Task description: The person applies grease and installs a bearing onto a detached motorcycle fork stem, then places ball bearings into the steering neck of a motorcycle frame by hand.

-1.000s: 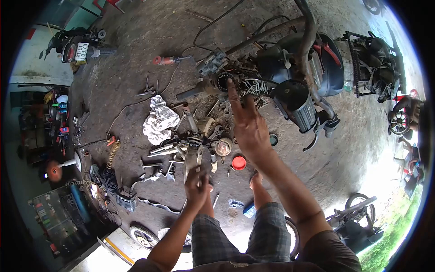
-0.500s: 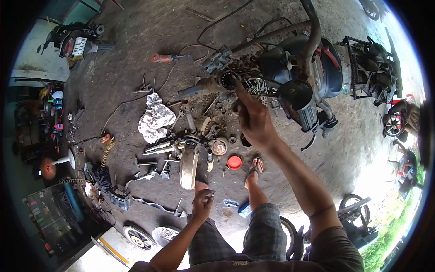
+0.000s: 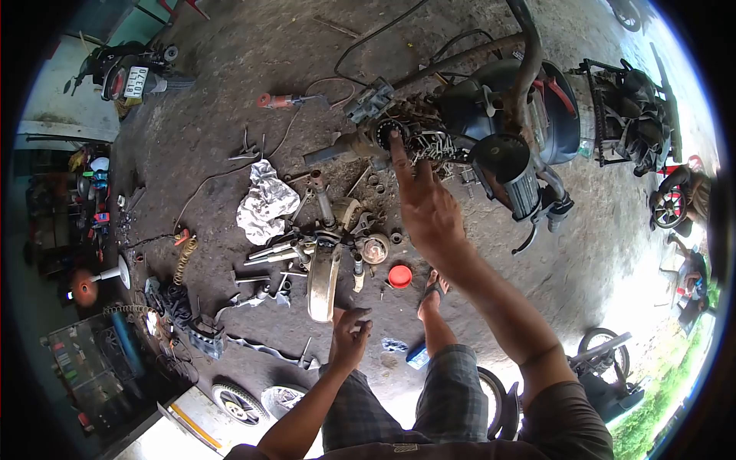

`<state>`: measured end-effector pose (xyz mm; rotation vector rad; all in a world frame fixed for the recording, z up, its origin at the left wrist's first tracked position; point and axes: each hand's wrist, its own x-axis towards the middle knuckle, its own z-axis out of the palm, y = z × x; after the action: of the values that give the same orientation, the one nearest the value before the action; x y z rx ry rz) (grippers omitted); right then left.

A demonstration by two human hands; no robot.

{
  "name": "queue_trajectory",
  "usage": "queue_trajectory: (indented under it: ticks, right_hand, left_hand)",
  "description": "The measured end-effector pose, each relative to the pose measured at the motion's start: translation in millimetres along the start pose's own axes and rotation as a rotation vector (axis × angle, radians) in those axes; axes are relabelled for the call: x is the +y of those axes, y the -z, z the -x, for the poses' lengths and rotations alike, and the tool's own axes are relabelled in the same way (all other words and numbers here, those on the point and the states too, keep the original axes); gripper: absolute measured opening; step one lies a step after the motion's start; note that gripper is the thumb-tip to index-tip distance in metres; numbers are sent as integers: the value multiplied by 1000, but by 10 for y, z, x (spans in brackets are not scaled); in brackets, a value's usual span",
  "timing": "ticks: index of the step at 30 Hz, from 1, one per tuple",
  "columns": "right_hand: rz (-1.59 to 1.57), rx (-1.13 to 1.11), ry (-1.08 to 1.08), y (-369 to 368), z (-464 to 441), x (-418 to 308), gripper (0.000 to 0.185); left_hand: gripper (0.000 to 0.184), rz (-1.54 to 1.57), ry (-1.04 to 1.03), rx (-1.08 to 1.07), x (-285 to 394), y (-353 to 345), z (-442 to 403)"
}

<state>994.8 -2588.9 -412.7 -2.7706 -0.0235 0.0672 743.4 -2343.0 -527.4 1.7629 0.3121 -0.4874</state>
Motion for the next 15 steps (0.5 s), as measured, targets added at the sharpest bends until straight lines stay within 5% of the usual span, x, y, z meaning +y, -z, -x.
queue_trajectory:
  ticks: [2, 5, 8, 12, 15]
  right_hand:
    - [37, 73, 73, 3, 106, 13, 90]
    - [-14, 14, 69, 196, 237, 15, 91]
    - [-299, 123, 118, 188, 154, 84, 90]
    - [-539, 153, 157, -138, 6, 99, 91]
    - [-5, -3, -23, -13, 151, -97, 87]
  left_hand:
    - [29, 13, -65, 26, 119, -8, -224]
    - [26, -329, -674, 242, 1032, 126, -982]
    - [20, -65, -695, 272, 2201, 180, -1518]
    - [21, -156, -936, 264, 3055, 154, -2376]
    - [26, -295, -980, 247, 3411, 37, -2852]
